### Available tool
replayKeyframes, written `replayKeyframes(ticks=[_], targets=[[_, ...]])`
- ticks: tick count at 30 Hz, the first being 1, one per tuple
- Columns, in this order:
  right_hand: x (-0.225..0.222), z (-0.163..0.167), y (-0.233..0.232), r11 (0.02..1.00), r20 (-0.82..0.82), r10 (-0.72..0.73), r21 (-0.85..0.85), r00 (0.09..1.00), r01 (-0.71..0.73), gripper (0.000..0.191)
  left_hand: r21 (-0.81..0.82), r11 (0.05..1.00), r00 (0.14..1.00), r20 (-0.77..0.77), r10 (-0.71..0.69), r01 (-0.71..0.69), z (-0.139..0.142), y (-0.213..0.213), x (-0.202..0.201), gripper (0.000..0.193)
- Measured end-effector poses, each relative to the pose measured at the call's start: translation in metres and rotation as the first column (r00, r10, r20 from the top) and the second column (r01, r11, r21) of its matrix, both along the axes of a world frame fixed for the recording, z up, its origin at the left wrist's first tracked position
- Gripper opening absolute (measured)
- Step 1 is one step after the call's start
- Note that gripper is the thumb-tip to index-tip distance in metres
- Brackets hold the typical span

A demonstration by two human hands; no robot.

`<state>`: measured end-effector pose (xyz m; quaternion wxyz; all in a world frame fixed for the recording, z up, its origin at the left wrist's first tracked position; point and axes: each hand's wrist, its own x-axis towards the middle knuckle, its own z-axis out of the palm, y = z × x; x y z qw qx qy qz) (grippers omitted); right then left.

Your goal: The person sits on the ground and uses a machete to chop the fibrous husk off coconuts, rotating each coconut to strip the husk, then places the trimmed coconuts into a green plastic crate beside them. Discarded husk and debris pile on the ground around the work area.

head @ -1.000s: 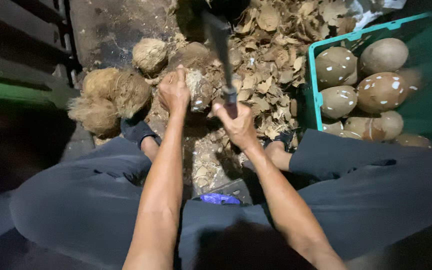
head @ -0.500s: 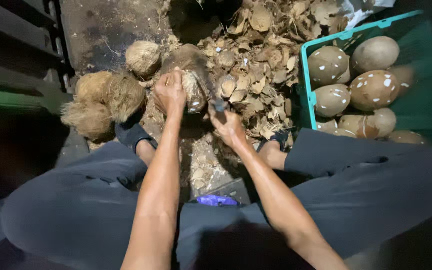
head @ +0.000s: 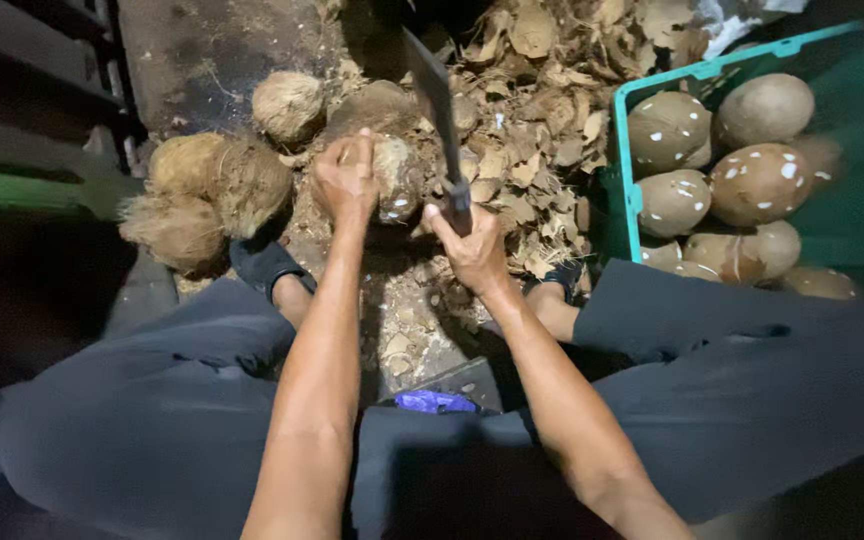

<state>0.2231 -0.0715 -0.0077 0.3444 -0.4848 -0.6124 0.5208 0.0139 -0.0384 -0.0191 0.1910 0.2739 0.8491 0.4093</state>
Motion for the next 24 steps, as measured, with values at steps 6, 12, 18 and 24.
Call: replayKeyframes(ticks=[6, 12, 18, 24], targets=[[0.005, -0.034, 0.007, 0.998, 0.249, 0.062, -0.044, 0.967, -0.053, 0.029, -0.054, 0.999, 0.999, -0.042, 0.007, -0.009, -0.002, -0.001, -0.002, 0.046], [0.008, -0.024, 0.014, 0.974, 0.351, 0.139, -0.217, 0.926, -0.064, 0.042, 0.186, 0.975, 0.984, 0.103, -0.145, 0.124, -0.006, -0.025, -0.036, 0.048], [0.0, -0.02, -0.004, 0.991, 0.264, 0.104, -0.106, 0.959, -0.078, 0.048, 0.17, 0.982, 0.982, 0.18, 0.051, -0.082, -0.008, -0.035, -0.031, 0.059], [-0.004, -0.025, -0.017, 0.993, 0.28, 0.095, -0.095, 0.955, -0.071, 0.045, 0.0, 0.97, 0.965, 0.101, 0.242, -0.244, 0.001, -0.021, 0.006, 0.064]])
